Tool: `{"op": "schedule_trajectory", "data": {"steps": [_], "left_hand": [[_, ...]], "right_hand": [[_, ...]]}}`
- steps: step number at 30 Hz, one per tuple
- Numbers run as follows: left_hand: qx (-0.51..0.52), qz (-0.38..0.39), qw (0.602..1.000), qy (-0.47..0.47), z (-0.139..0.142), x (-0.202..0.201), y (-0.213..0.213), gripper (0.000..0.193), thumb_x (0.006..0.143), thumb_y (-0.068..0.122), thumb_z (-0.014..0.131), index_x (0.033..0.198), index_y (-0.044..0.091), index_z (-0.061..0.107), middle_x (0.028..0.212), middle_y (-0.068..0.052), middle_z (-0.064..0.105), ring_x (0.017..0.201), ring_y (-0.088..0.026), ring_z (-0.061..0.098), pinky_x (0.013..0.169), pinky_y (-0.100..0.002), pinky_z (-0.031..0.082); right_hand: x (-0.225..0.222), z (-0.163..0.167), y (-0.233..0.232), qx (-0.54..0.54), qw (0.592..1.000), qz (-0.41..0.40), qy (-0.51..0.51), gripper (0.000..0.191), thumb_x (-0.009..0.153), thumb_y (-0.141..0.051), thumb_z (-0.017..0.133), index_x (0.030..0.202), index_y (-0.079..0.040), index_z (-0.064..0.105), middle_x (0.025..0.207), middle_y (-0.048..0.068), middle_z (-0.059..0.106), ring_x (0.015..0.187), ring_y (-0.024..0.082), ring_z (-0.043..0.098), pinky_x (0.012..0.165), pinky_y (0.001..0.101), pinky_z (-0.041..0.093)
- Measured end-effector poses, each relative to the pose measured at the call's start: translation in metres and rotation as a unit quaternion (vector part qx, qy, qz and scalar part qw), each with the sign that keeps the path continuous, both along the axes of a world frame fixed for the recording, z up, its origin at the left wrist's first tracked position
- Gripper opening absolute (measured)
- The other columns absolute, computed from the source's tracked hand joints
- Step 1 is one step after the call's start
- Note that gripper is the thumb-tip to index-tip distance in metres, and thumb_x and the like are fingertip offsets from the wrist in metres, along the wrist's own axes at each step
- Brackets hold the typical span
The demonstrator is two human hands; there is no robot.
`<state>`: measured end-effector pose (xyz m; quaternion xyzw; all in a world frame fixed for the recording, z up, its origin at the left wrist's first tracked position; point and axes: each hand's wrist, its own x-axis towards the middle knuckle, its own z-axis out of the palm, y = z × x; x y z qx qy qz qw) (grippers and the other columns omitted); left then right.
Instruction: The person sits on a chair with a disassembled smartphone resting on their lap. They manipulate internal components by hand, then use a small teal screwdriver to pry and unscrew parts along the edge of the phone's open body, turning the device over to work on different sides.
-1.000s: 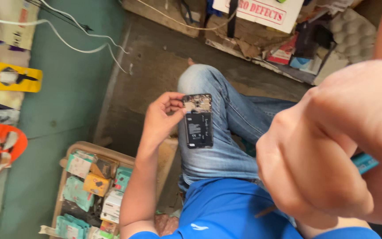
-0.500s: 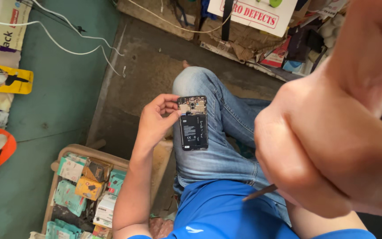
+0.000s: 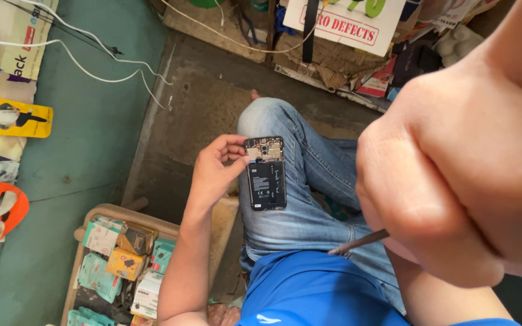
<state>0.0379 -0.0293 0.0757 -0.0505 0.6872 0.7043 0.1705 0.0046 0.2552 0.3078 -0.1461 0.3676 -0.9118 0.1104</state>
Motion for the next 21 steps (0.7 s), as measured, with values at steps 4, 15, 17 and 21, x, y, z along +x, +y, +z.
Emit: {"op": "schedule_trajectory", "data": {"steps": [4, 15, 17, 21], "left_hand": [[-0.001, -0.003, 1.0, 0.009, 0.002, 0.0, 0.001, 0.034, 0.085, -0.006, 0.07, 0.118, -0.003, 0.065, 0.101, -0.004, 0.071, 0.094, -0.009, 0.067, 0.087, -0.024, 0.057], [-0.02, 0.003, 1.0, -0.013, 0.007, -0.002, 0.003, 0.032, 0.084, -0.005, 0.071, 0.116, -0.002, 0.067, 0.096, -0.002, 0.07, 0.09, -0.008, 0.067, 0.083, -0.023, 0.055], [-0.018, 0.001, 1.0, -0.01, 0.006, -0.003, 0.004, 0.032, 0.084, -0.005, 0.072, 0.116, -0.002, 0.067, 0.096, -0.002, 0.07, 0.09, -0.008, 0.067, 0.083, -0.023, 0.055], [-0.009, -0.002, 1.0, -0.006, 0.003, -0.004, 0.004, 0.033, 0.084, -0.005, 0.071, 0.116, -0.002, 0.067, 0.096, -0.002, 0.07, 0.09, -0.008, 0.067, 0.083, -0.024, 0.055]], "right_hand": [[-0.006, -0.003, 0.0, -0.011, 1.0, -0.008, 0.016, 0.022, 0.107, -0.013, 0.055, 0.087, -0.004, 0.053, 0.072, 0.009, 0.056, 0.053, 0.019, 0.049, 0.047, 0.0308, 0.036], [-0.017, -0.01, -0.005, -0.037, 0.998, -0.031, 0.035, 0.02, 0.107, -0.015, 0.056, 0.091, -0.003, 0.056, 0.073, 0.009, 0.057, 0.053, 0.016, 0.047, 0.047, 0.0291, 0.035], [-0.018, -0.01, -0.006, -0.036, 0.998, -0.036, 0.038, 0.02, 0.107, -0.016, 0.057, 0.092, -0.003, 0.056, 0.074, 0.009, 0.057, 0.053, 0.015, 0.047, 0.047, 0.0288, 0.035], [-0.021, -0.008, -0.007, -0.034, 0.997, -0.049, 0.042, 0.02, 0.108, -0.017, 0.057, 0.093, -0.003, 0.057, 0.074, 0.008, 0.058, 0.053, 0.014, 0.046, 0.047, 0.0282, 0.034]]}}
